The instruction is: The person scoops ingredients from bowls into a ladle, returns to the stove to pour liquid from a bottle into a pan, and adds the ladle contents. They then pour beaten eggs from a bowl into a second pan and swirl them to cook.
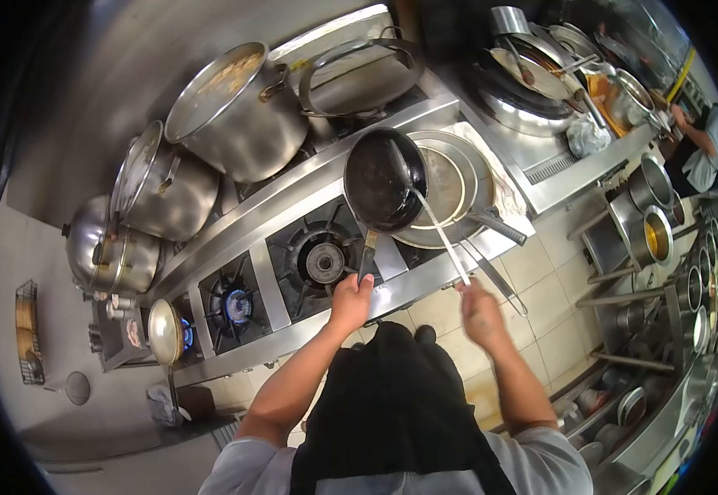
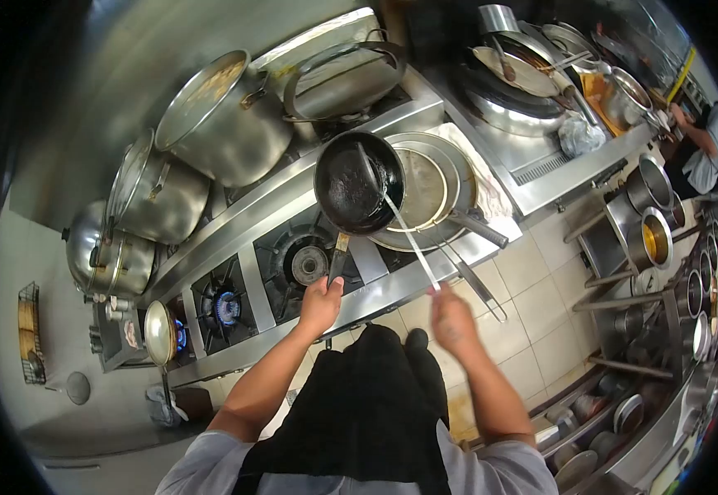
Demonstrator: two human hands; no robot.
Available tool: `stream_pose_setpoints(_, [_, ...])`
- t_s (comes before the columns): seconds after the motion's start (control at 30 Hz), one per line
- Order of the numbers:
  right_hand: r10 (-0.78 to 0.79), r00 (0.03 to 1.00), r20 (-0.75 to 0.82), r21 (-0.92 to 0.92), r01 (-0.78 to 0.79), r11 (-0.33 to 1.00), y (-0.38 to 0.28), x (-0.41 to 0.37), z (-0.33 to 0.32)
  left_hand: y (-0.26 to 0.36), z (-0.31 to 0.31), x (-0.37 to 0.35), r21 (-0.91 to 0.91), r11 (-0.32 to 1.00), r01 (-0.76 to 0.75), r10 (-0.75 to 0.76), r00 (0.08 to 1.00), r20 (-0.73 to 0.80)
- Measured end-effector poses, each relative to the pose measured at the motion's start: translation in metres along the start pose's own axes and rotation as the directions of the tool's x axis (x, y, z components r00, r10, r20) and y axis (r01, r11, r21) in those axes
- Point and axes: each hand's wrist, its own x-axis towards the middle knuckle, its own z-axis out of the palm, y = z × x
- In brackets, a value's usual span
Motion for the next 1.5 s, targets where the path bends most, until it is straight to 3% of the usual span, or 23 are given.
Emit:
stream_pose_setpoints(0.03, [-0.023,1.000,-0.014,-0.085,0.022,0.996,-0.018,-0.005,0.011,0.001,0.002,0.003,0.010,1.000,0.002,-0.002,1.000,-0.008])
stream_pose_setpoints(0.07, [0.067,0.998,0.009,-0.097,-0.066,0.993,-0.029,-0.007,0.021,0.002,0.003,0.006,0.020,1.000,0.004,-0.004,1.000,-0.017])
stream_pose_setpoints(0.1, [-0.002,0.998,-0.059,-0.002,0.002,1.000,-0.022,-0.017,0.029,0.015,0.006,-0.004,0.076,0.997,-0.001,0.001,1.000,-0.010])
stream_pose_setpoints(0.3, [0.097,0.995,-0.008,0.048,-0.096,0.994,-0.013,-0.026,0.022,0.031,0.026,-0.005,0.133,0.988,-0.078,0.079,0.997,-0.006])
stream_pose_setpoints(0.37, [0.181,0.983,-0.019,0.079,-0.179,0.981,-0.009,-0.026,0.023,0.032,0.024,-0.006,0.119,0.990,-0.075,0.074,0.997,0.010])
stream_pose_setpoints(0.5, [0.201,0.976,-0.086,0.121,-0.190,0.974,-0.001,-0.028,0.026,0.026,0.026,-0.002,0.109,0.991,-0.082,0.081,0.997,0.010])
stream_pose_setpoints(0.57, [0.189,0.982,0.001,0.112,-0.188,0.976,-0.021,-0.033,0.021,0.031,0.026,-0.003,0.115,0.988,-0.107,0.106,0.994,0.020])
stream_pose_setpoints(0.7, [0.226,0.974,-0.016,0.147,-0.221,0.964,-0.021,-0.035,0.027,0.031,0.028,-0.004,0.071,0.995,-0.065,0.063,0.997,0.036])
stream_pose_setpoints(0.77, [0.287,0.956,-0.054,0.174,-0.274,0.946,-0.011,-0.035,0.028,0.033,0.025,-0.006,0.164,0.969,-0.183,0.185,0.983,0.002])
stream_pose_setpoints(0.97, [0.249,0.964,0.094,0.371,-0.266,0.890,-0.029,-0.046,0.032,0.027,0.029,-0.001,0.106,0.978,-0.179,0.181,0.983,-0.012])
stream_pose_setpoints(1.17, [0.331,0.942,0.061,0.403,-0.327,0.855,-0.026,-0.040,0.032,0.041,0.020,-0.006,0.155,0.976,-0.151,0.144,0.988,0.055])
stream_pose_setpoints(1.23, [0.266,0.961,0.076,0.480,-0.269,0.835,-0.029,-0.043,0.037,0.041,0.021,-0.006,0.129,0.980,-0.154,0.146,0.987,0.069])
stream_pose_setpoints(1.37, [0.330,0.938,0.105,0.466,-0.339,0.817,-0.029,-0.045,0.041,0.038,0.023,-0.004,0.087,0.974,-0.207,0.204,0.978,0.044])
stream_pose_setpoints(1.43, [0.337,0.940,-0.049,0.340,-0.302,0.891,-0.016,-0.043,0.047,0.038,0.019,-0.004,0.121,0.966,-0.228,0.224,0.973,0.049])
stream_pose_setpoints(1.5, [0.344,0.938,-0.035,0.347,-0.312,0.885,-0.022,-0.047,0.044,0.037,0.014,-0.006,0.159,0.956,-0.246,0.240,0.969,0.055])
